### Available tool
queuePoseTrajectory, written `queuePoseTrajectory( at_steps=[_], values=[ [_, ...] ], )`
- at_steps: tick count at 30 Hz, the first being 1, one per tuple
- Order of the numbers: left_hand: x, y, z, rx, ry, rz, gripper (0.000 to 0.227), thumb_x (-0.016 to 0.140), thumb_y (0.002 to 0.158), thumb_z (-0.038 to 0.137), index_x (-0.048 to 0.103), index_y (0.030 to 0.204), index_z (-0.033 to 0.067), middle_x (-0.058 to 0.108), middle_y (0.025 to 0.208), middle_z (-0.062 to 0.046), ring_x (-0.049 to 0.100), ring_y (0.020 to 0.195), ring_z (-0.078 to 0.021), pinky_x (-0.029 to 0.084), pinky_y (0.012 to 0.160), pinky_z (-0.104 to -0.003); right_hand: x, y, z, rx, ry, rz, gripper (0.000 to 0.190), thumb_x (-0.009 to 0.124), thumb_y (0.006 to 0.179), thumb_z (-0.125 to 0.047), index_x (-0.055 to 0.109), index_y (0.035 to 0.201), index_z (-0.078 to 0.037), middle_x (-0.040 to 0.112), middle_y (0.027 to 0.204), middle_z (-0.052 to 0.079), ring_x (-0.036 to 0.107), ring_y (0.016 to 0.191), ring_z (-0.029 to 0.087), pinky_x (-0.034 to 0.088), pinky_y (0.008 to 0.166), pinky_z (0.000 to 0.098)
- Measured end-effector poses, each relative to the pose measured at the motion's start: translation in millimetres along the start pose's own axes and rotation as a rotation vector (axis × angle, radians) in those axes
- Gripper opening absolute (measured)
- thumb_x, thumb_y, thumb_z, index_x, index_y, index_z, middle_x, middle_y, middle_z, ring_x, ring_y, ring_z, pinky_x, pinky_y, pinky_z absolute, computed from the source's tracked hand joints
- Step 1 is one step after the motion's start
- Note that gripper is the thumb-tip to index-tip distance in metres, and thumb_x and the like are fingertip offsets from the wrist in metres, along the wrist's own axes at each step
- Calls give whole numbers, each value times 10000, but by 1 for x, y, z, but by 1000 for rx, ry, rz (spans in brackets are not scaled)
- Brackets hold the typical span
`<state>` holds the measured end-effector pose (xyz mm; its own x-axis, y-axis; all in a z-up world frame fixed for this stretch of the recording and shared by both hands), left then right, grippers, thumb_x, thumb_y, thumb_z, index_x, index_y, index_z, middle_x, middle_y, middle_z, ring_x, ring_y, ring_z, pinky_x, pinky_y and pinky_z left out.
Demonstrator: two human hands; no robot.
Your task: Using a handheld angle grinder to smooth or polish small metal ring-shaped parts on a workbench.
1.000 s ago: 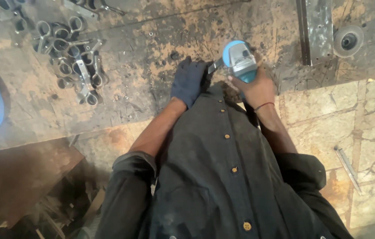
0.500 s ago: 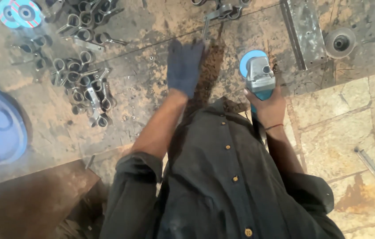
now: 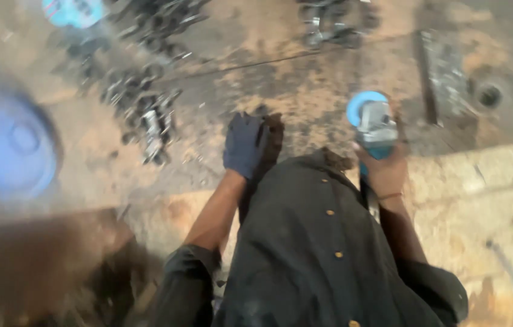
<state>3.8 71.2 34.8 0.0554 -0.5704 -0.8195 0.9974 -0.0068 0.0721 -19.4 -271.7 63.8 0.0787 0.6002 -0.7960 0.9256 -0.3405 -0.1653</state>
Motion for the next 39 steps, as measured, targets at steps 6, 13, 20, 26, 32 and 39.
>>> queuePoseTrajectory(
  at_steps=[6, 13, 20, 26, 32, 39],
  values=[
    [-50, -58, -40, -244, 127, 221, 234, 602, 979, 229, 685, 1151, 94, 698, 1104, -187, 582, 1085, -459, 396, 1087, -567, 1, 12, -3, -193, 124, -125, 596, 904, 879, -395, 679, 1221, 38, 725, 1140, 217, 695, 1020, 335, 526, 899, 439],
    [-134, -47, -81, -440, 350, 478, 327, 640, 974, 318, 656, 1159, 49, 701, 1047, -133, 656, 1032, -376, 308, 1142, -610, -1, 10, -27, -282, 211, -200, 587, 886, 910, -362, 672, 1298, 23, 731, 1224, 194, 696, 1085, 312, 521, 951, 403],
    [-131, -48, -120, -771, 507, 202, 269, 712, 884, 366, 685, 978, 115, 697, 926, -171, 678, 874, -361, 475, 887, -531, 0, 11, -19, -289, 85, -143, 593, 892, 904, -399, 675, 1250, 31, 734, 1142, 220, 725, 1036, 344, 539, 887, 430],
    [-127, -60, -109, -749, 477, 261, 194, 677, 955, 290, 697, 964, 97, 702, 873, -176, 697, 808, -384, 541, 729, -502, 8, 10, 1, -313, 76, -101, 584, 891, 895, -386, 668, 1209, 53, 725, 1137, 235, 710, 1024, 381, 533, 883, 449],
    [-80, -39, -49, -493, 147, 211, 197, 634, 976, 274, 704, 1034, 99, 705, 912, -184, 684, 852, -404, 524, 744, -530, -4, 6, -22, -168, 168, -126, 574, 905, 851, -392, 680, 1189, 14, 739, 1121, 198, 714, 1017, 340, 538, 911, 445],
    [15, 16, 14, -270, -232, -16, 292, 616, 967, 346, 673, 1136, 114, 702, 1035, -178, 649, 985, -404, 502, 836, -522, 6, 4, -14, -218, -37, -100, 712, 956, 804, -426, 622, 1253, 14, 720, 1150, 231, 708, 1069, 390, 548, 913, 458]
  ],
)
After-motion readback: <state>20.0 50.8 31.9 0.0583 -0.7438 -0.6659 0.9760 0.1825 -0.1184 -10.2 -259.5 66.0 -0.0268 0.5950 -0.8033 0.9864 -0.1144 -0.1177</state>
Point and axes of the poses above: each hand's wrist, its own y-axis towards the middle knuckle, its own x-axis out of the palm, z = x × y, the point moved 2 cm from there along y, towards the middle knuckle
